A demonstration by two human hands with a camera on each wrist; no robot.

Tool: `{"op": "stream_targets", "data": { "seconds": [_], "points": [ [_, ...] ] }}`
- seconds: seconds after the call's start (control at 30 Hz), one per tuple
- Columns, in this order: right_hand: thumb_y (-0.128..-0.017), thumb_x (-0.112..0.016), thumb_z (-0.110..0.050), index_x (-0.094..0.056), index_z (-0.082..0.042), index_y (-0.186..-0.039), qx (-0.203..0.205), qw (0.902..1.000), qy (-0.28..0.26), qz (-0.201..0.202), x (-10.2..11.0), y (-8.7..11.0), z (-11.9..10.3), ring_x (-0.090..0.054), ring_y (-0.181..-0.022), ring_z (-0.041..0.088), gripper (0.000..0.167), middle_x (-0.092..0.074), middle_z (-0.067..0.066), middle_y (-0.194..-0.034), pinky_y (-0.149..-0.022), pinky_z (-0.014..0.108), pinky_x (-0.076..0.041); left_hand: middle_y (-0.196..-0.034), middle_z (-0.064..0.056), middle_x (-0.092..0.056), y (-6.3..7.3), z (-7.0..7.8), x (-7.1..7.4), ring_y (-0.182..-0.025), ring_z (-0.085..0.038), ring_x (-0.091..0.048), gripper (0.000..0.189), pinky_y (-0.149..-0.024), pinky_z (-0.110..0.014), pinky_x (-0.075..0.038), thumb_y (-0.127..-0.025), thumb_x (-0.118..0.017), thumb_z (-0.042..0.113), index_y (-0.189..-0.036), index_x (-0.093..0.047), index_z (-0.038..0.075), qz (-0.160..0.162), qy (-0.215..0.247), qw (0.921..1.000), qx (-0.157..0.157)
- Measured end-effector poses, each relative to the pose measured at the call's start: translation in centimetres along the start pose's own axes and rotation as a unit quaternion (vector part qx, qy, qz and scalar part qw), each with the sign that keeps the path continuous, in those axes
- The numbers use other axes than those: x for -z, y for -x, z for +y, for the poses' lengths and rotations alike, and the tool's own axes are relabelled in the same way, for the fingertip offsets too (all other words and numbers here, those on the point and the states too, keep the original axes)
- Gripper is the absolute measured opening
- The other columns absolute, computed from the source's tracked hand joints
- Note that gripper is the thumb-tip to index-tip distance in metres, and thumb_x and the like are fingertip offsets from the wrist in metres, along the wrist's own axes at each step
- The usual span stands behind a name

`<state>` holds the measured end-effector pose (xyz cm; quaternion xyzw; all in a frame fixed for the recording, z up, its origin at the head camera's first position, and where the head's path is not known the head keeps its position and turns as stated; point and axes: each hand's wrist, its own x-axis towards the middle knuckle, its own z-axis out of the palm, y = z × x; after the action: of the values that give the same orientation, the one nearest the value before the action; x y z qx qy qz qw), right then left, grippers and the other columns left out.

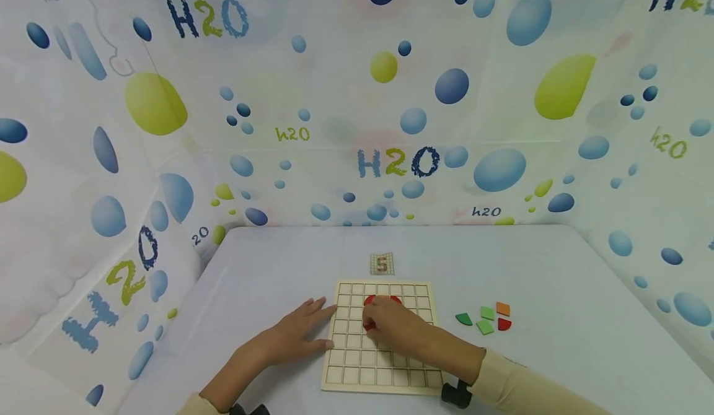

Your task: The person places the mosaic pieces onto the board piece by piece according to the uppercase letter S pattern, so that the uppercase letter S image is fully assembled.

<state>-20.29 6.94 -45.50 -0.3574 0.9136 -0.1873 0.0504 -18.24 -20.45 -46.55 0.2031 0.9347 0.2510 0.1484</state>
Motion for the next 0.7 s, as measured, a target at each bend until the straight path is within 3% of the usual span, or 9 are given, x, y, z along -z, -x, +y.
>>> {"op": "stream_targets", "data": {
  "seconds": [0.7],
  "points": [
    [-0.096, -0.081, -0.018, -0.073, -0.02, -0.09, 0.022, 0.9995, 0.015, 0.019, -0.12, -0.52, 0.84, -0.053, -0.081, 0.002, 0.01, -0.06, -0.009, -0.092, -0.073, 0.022, -0.051, -0.172, -0.018, -0.03, 0.02, 0.24, 0.06, -0.159, -0.048, -0.021, 0.076, -0.122, -0.071, -0.027, -0.099, -0.07, 0.053, -0.163, -0.043, 0.023, -0.006, -0.006, 0.9999, 0.012]
  ]
}}
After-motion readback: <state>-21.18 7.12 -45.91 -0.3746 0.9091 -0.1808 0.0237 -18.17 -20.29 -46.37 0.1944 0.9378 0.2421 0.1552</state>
